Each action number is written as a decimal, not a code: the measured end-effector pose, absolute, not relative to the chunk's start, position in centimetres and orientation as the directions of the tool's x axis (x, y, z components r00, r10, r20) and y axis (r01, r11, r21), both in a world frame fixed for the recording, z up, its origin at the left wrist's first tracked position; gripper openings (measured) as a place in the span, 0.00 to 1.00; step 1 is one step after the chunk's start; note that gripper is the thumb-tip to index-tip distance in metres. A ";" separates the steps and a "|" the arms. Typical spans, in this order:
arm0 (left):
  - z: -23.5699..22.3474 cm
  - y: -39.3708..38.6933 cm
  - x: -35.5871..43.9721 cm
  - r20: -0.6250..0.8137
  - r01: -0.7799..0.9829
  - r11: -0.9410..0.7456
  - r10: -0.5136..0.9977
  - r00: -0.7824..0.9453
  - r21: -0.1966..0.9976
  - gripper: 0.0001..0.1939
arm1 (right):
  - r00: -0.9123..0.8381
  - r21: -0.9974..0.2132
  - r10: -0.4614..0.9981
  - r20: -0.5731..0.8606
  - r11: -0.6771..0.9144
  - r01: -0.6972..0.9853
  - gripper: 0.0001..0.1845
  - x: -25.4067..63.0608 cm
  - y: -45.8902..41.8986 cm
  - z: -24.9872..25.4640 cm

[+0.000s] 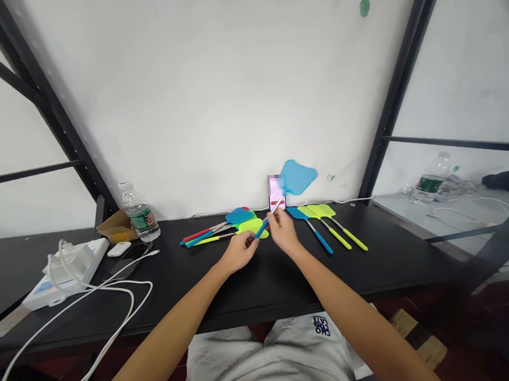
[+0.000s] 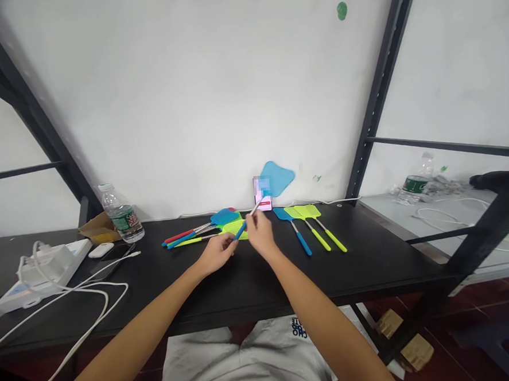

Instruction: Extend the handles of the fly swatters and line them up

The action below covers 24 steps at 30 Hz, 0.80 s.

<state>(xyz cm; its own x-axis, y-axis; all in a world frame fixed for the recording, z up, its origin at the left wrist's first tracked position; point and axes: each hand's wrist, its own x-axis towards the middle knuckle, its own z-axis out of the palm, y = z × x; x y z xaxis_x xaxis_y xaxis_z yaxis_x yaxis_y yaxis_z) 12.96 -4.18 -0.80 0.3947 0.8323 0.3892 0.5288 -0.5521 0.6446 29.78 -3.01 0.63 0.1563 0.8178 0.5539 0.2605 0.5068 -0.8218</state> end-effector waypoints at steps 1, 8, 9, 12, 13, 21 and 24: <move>-0.8 -4.3 12.9 0.399 0.537 -0.559 0.828 0.394 0.631 0.14 | 0.217 -0.819 0.798 0.562 0.500 0.283 0.14 31.1 -2.9 1.2; -0.4 -4.5 12.6 0.419 0.605 -0.613 0.790 0.448 0.509 0.13 | 0.510 -0.608 0.567 0.646 -0.021 0.793 0.13 46.4 -2.3 2.3; -0.4 -4.5 12.7 0.414 0.612 -0.611 0.791 0.451 0.502 0.13 | 0.511 -0.561 0.600 0.616 -0.122 0.819 0.12 48.6 -2.4 1.8; -0.5 -4.4 12.8 0.395 0.625 -0.607 0.794 0.462 0.490 0.12 | 0.507 -0.446 0.728 0.462 -0.304 0.842 0.13 53.9 -2.9 -0.1; -0.5 -4.4 12.9 0.389 0.630 -0.606 0.795 0.464 0.486 0.12 | 0.498 -0.426 0.768 0.403 -0.324 0.844 0.14 55.1 -3.0 -0.7; -0.3 -4.5 12.9 0.362 0.655 -0.599 0.800 0.478 0.460 0.13 | 0.529 -0.404 0.827 0.190 -0.426 0.810 0.16 57.2 -2.9 -2.5; -0.5 -4.5 12.8 0.365 0.652 -0.602 0.798 0.479 0.461 0.13 | 0.562 -0.442 0.805 0.190 -0.441 0.781 0.16 56.2 -3.6 -1.4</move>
<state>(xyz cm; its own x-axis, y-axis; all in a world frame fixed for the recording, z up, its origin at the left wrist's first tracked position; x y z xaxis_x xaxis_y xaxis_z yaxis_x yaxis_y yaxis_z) 12.79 -4.53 -0.47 0.4793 0.7982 0.3649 0.6519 -0.6021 0.4609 56.15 -3.58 -1.41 0.5622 0.8049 0.1899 0.7809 -0.4411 -0.4423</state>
